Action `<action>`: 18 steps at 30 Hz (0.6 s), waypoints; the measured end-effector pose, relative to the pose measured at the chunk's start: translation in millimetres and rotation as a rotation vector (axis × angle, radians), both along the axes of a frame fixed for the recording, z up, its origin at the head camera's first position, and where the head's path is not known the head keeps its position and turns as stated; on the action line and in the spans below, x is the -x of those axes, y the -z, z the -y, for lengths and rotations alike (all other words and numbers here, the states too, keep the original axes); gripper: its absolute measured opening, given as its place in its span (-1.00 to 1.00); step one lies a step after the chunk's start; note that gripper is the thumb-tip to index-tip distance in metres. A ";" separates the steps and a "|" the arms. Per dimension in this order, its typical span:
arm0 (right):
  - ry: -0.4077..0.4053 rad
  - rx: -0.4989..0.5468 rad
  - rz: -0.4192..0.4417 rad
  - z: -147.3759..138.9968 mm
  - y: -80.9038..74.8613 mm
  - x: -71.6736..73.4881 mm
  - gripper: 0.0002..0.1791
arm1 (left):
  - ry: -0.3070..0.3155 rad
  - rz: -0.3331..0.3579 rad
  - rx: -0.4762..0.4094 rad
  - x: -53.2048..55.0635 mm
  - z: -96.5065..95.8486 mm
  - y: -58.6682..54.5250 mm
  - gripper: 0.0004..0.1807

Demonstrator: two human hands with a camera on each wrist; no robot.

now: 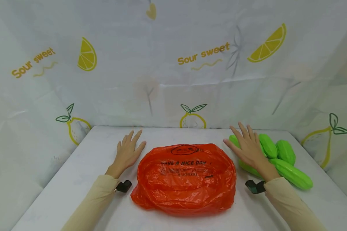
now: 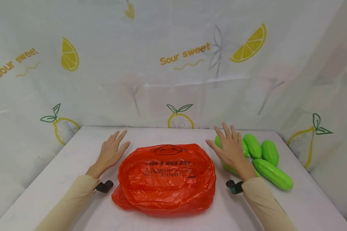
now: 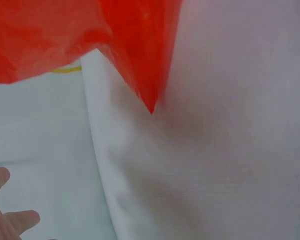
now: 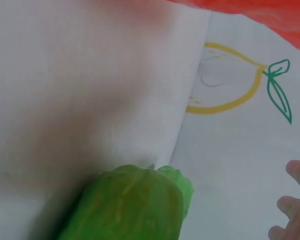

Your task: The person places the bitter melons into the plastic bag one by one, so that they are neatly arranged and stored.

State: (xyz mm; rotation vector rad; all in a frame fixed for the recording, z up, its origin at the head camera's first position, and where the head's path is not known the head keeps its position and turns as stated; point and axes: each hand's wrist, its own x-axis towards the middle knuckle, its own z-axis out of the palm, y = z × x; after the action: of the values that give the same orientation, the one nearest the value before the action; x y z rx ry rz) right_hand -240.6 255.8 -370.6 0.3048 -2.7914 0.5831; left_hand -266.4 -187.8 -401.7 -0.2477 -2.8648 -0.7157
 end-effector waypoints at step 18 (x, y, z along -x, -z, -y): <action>-0.085 0.044 -0.055 4.4 3.6 -23.7 -0.24 | 0.070 -0.069 -0.143 -29.2 -2.5 1.2 -0.36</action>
State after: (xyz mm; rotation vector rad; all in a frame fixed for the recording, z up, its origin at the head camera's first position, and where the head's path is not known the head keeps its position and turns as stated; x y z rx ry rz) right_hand -216.9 251.4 -374.1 0.4250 -2.7201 0.6454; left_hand -237.2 -185.3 -402.9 -0.3472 -2.7364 -0.9019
